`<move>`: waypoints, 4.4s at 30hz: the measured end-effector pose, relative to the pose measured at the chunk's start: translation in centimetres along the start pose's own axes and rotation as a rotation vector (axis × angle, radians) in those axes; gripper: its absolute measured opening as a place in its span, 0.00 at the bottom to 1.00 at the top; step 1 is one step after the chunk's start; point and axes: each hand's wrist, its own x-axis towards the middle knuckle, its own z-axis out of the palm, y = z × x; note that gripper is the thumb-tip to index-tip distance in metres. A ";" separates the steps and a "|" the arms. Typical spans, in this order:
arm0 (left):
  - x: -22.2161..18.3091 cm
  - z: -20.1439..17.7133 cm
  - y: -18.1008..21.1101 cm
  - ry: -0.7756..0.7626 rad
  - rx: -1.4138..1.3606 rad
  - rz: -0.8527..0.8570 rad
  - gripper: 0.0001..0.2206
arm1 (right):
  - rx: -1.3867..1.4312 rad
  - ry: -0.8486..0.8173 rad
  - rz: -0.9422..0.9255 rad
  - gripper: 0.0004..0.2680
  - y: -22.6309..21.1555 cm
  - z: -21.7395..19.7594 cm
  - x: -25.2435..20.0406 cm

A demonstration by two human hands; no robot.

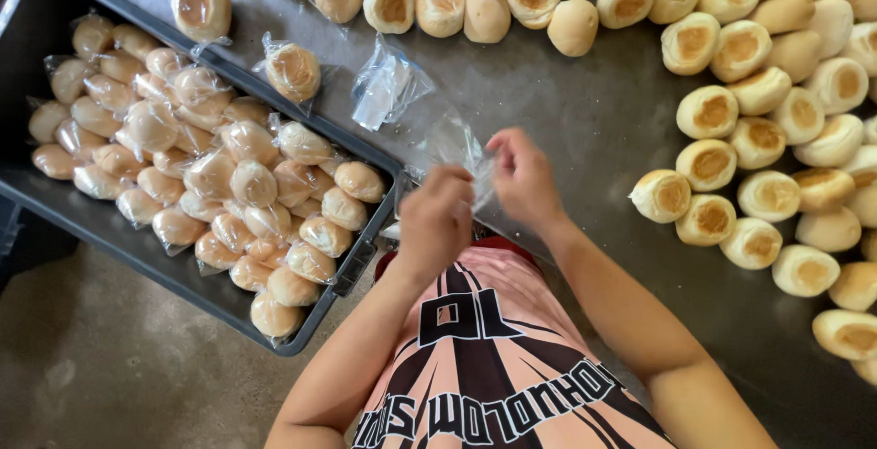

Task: The person picks up bread rolls from a table, places them individually into plastic bags by hand, and puts the bagged rolls into a black crate.

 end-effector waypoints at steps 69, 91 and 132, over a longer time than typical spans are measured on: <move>-3.3 0.9 -6.7 -0.936 -0.064 -0.235 0.11 | 0.038 -0.405 -0.054 0.15 3.6 -2.6 -7.8; -4.3 -0.3 -7.7 -0.873 -1.036 -0.596 0.06 | 0.934 -0.510 0.171 0.07 4.6 -3.3 -6.4; -5.6 0.8 -4.0 -0.427 -0.178 -0.280 0.13 | -0.071 -0.255 -0.277 0.07 2.1 2.8 -5.8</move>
